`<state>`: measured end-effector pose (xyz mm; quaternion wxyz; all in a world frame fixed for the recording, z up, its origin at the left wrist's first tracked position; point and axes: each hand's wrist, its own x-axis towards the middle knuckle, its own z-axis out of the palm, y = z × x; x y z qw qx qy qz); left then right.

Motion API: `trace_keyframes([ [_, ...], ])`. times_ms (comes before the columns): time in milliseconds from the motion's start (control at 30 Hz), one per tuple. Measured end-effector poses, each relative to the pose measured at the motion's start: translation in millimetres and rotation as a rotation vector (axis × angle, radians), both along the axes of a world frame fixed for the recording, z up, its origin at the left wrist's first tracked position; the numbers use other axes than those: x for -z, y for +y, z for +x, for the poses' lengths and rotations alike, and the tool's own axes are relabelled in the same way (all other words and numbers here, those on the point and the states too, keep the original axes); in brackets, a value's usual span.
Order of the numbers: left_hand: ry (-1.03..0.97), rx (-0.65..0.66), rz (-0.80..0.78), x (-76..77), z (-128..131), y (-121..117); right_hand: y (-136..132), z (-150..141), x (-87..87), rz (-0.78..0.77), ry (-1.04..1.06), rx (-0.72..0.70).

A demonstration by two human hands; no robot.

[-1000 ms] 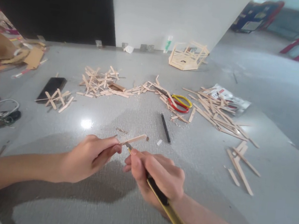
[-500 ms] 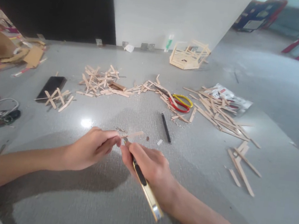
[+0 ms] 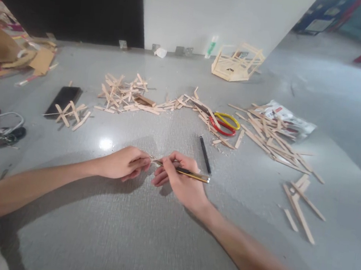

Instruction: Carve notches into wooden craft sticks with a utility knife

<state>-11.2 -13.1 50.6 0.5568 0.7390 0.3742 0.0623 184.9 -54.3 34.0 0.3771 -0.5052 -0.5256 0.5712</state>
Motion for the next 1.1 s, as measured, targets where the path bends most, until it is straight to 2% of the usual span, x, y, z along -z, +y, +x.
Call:
trace_keyframes([
  [167,0.043,0.013,-0.108,-4.9,-2,0,-15,-5,12.1,0.106,-0.034,0.098],
  [333,0.038,0.038,-0.175,-6.0,-4,0,-23,-5,16.9,0.221,-0.117,0.086],
  [533,0.071,0.022,-0.246,-0.7,0,-5,-29,-7,19.9,0.457,-0.324,0.090],
  [600,0.055,0.008,-0.255,3.4,0,-7,-27,-5,19.2,0.392,-0.296,0.116],
  [700,0.026,-0.031,-0.246,7.8,-1,-9,-17,1,13.1,0.164,-0.109,0.172],
  [733,0.028,-0.043,-0.249,8.2,-1,-9,-12,3,10.6,0.131,-0.054,0.185],
  [867,0.066,-0.080,-0.291,4.9,1,-9,-2,10,7.1,0.203,0.001,0.155],
  [1000,0.074,-0.081,-0.302,3.6,1,-6,-3,8,15.1,0.270,-0.128,-0.014],
  [1100,0.094,-0.074,-0.288,5.7,0,-5,-3,6,18.9,0.308,-0.223,-0.082],
])
